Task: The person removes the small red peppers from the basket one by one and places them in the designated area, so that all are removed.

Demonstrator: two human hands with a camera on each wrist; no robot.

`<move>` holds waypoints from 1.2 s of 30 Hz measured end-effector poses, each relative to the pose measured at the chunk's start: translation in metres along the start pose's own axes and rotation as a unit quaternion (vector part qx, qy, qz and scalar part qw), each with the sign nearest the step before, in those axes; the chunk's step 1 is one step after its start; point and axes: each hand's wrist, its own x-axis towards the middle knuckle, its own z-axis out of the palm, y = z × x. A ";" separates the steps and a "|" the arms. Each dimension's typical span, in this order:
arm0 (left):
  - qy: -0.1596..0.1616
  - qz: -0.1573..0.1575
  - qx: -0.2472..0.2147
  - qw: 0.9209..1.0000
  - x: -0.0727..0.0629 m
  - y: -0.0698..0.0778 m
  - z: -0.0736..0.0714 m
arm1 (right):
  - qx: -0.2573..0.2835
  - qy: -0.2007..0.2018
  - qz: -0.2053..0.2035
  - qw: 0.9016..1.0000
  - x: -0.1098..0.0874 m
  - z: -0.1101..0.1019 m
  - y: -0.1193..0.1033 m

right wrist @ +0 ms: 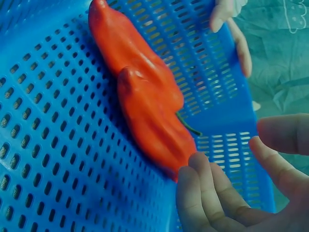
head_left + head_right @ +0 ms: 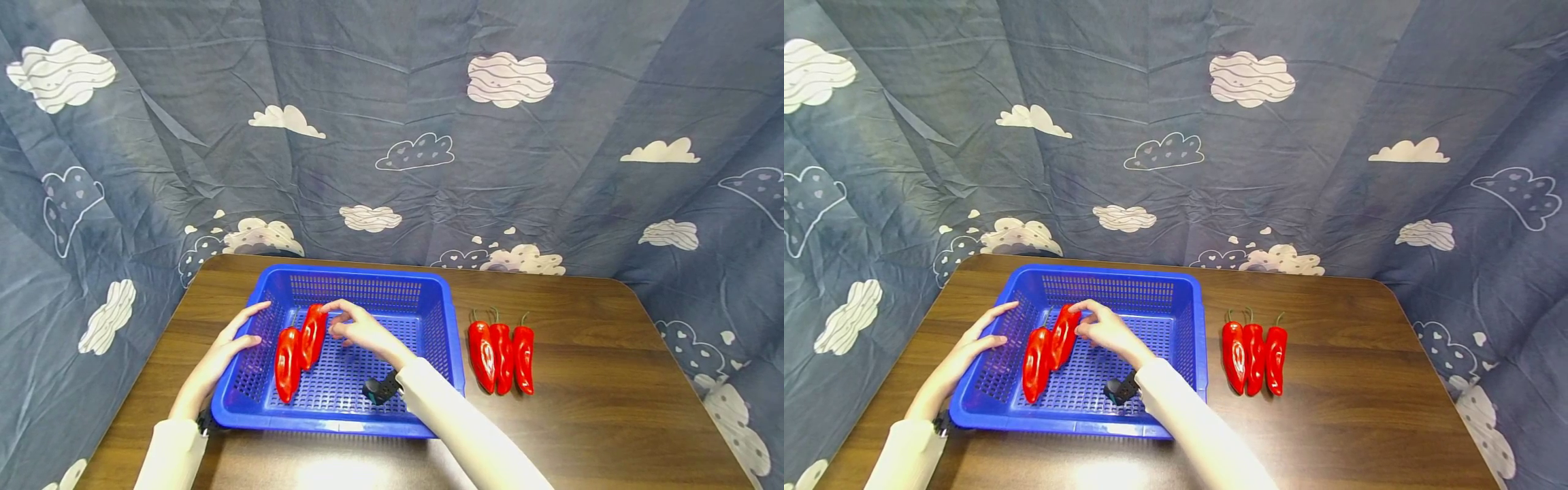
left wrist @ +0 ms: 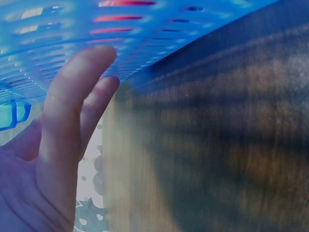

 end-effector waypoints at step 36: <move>0.000 -0.009 -0.009 1.000 -0.001 0.003 0.002 | -0.158 0.004 0.042 0.987 0.041 0.021 0.012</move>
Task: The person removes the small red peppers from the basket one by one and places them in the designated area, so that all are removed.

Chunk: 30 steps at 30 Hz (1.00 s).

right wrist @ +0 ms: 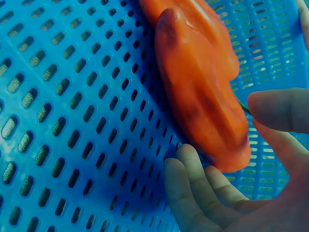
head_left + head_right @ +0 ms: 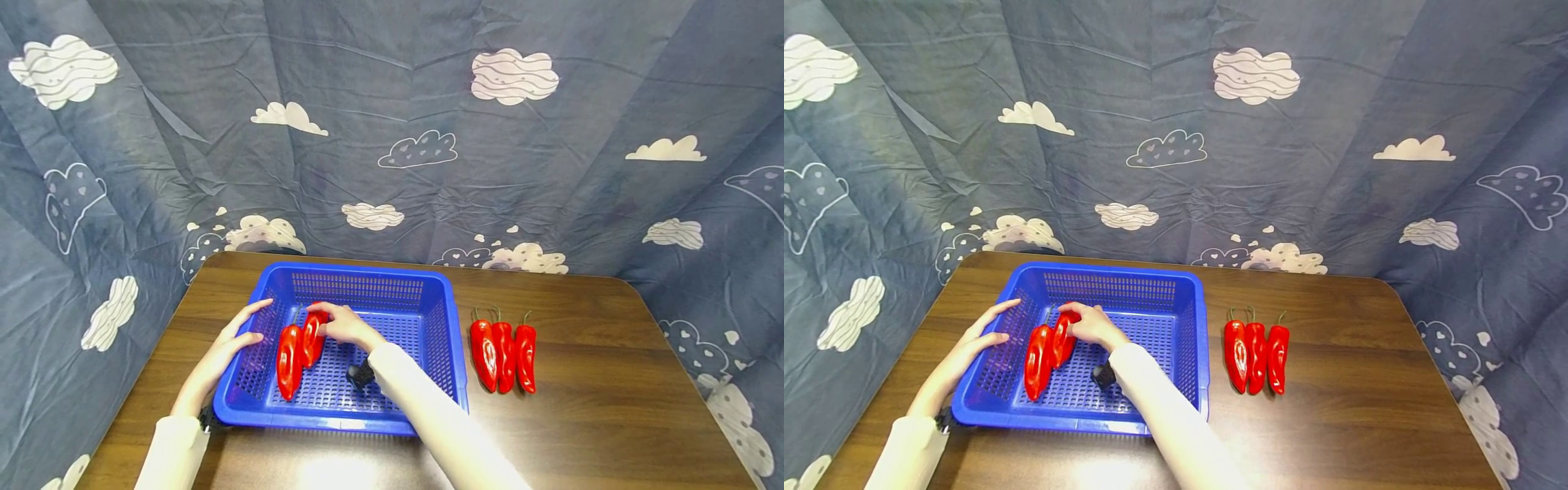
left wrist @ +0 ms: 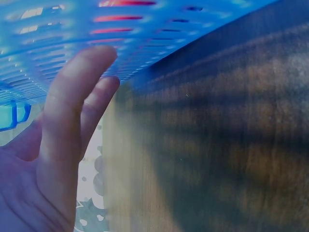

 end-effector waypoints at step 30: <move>0.001 -0.003 0.003 1.000 0.001 -0.002 -0.001 | -0.083 0.045 -0.056 0.994 0.002 0.001 0.001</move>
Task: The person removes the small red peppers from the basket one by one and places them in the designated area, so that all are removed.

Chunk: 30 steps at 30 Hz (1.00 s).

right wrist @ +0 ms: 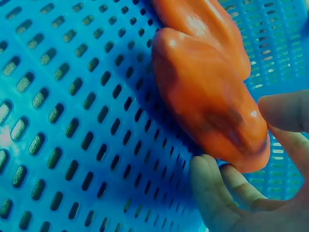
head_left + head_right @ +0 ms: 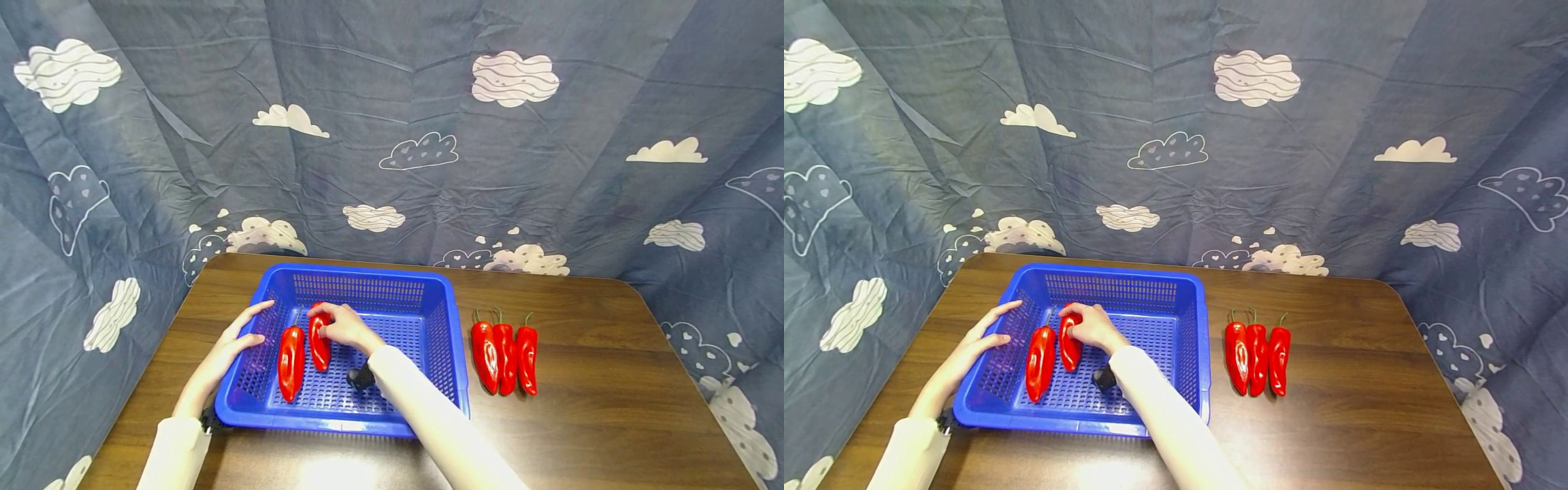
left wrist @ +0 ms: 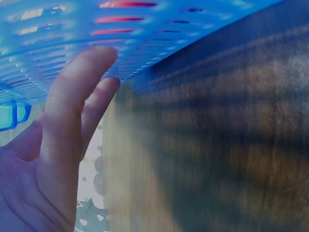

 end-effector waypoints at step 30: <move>0.005 0.007 0.014 1.000 0.000 0.000 0.000 | 0.246 -0.014 0.052 0.968 -0.016 -0.021 0.000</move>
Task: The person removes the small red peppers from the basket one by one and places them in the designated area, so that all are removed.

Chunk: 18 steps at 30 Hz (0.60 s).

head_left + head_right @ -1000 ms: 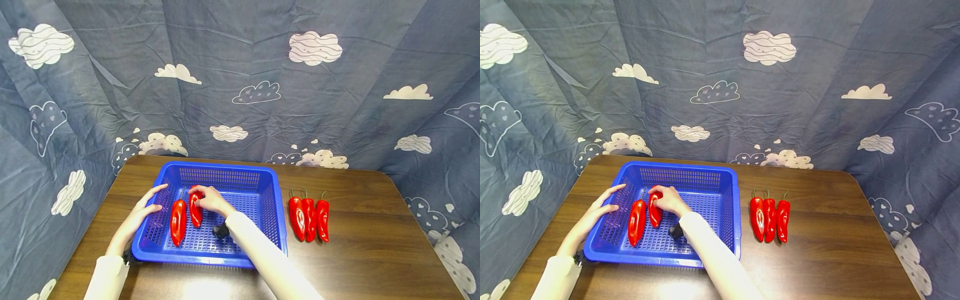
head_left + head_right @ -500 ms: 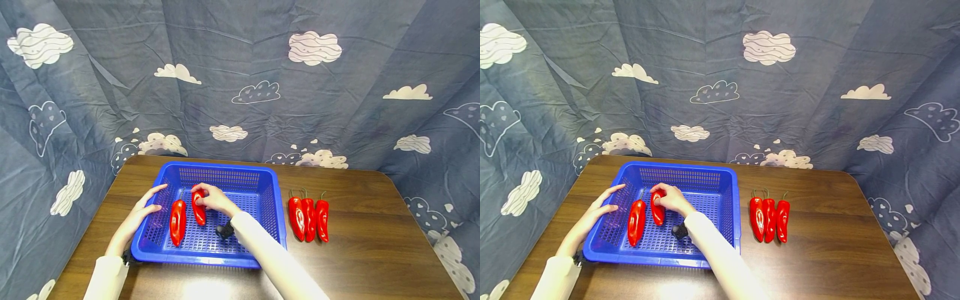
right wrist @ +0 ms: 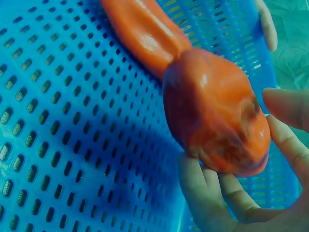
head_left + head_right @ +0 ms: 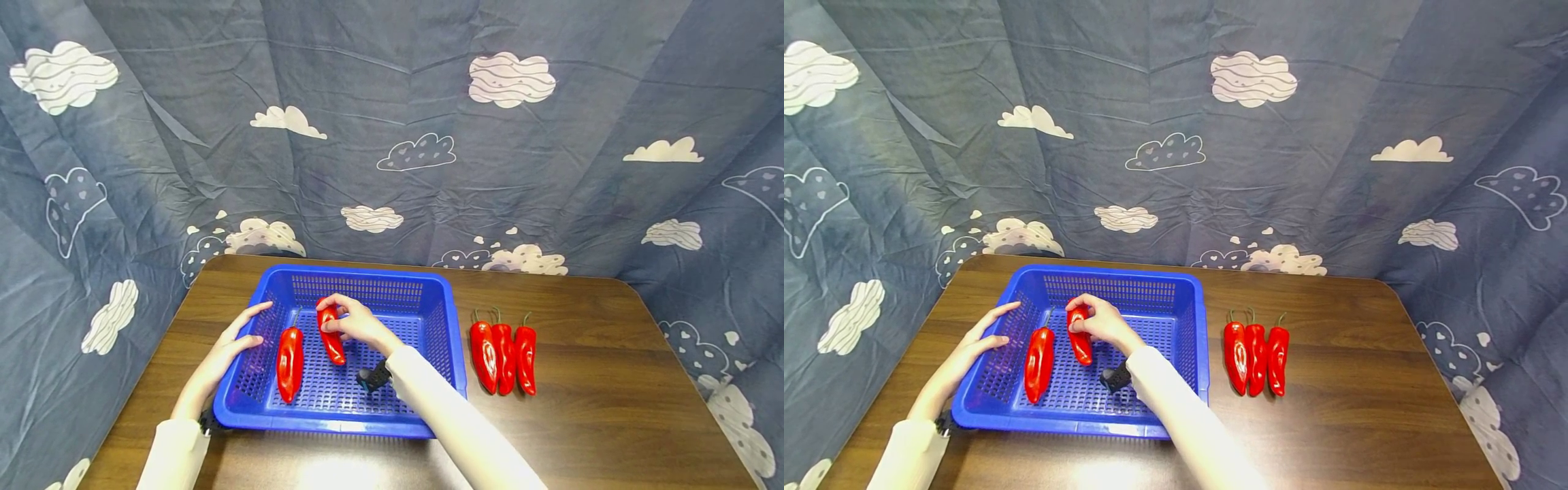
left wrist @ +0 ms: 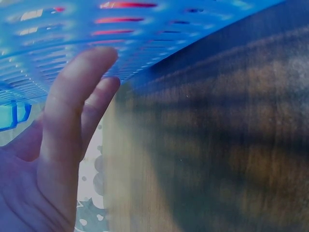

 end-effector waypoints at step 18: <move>-0.004 0.000 -0.007 1.000 0.000 0.000 0.000 | 0.031 0.020 -0.018 0.999 -0.010 -0.013 -0.004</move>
